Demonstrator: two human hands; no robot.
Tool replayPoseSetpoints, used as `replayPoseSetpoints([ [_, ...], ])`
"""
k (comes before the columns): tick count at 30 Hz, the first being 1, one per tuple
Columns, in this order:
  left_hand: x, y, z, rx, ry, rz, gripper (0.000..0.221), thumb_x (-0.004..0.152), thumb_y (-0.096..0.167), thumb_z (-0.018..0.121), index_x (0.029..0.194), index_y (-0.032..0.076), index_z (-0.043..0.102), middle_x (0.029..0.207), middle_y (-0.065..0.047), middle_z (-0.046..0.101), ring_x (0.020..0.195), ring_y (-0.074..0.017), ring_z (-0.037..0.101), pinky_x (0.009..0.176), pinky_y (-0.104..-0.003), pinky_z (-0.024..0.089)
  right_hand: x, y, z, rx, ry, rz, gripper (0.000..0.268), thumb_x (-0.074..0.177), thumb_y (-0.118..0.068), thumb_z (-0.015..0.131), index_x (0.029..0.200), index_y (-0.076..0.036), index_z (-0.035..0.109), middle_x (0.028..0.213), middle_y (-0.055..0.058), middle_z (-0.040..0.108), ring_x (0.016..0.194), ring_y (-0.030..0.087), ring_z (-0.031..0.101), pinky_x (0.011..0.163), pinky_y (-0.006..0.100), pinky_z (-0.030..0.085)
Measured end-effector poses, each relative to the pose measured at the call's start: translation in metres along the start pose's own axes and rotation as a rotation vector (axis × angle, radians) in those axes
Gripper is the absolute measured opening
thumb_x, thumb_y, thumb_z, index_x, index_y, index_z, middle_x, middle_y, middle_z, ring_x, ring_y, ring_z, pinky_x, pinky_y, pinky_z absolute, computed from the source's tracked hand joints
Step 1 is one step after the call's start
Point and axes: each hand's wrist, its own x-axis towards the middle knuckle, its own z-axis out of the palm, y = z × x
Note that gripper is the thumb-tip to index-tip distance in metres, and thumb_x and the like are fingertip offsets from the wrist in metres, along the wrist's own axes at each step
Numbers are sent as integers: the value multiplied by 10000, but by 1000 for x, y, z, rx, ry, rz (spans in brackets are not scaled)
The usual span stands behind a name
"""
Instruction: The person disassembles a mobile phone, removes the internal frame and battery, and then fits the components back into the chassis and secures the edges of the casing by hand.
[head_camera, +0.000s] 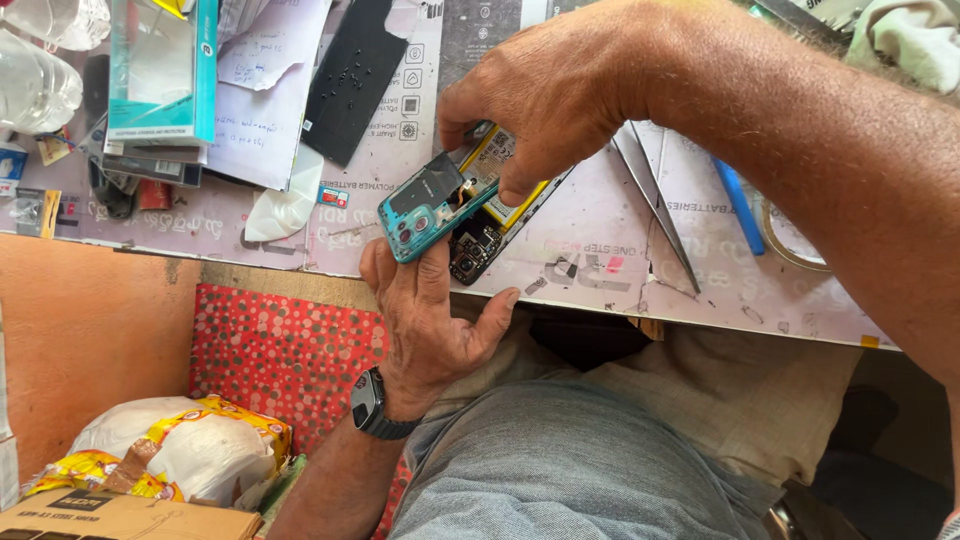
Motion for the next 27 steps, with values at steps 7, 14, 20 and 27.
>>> replayPoseSetpoints([
  [7,-6,1,-2,-31,106,2,580,897,368,796,1294,-15,617,1248,-148,639,1178,-348,557,1099,-494,364,-2,-2,1,12,46,-26,696,689,-297,866,1320,-140,618,1153,139,727,1085,307,690,928,421,530],
  [14,-2,2,-11,57,67,-64,530,830,413,853,1151,29,678,1182,-173,610,1198,-387,521,1078,-518,330,-10,-5,10,-34,171,-23,627,680,-206,844,1265,-109,641,1031,183,735,1007,330,702,896,438,531],
  [20,4,-12,-16,83,58,-36,476,857,414,872,1104,43,703,1197,-144,624,1206,-350,536,1051,-508,327,-13,4,25,-82,304,-127,671,604,-207,905,1217,-81,661,1078,170,713,1066,341,665,913,453,505],
  [27,10,-29,-17,226,135,-238,339,917,306,814,1141,73,712,1232,-64,646,1223,-294,535,1054,-497,294,-4,-2,35,-165,422,-167,681,618,-287,917,1192,-36,652,1090,192,699,1060,361,662,945,460,488],
])
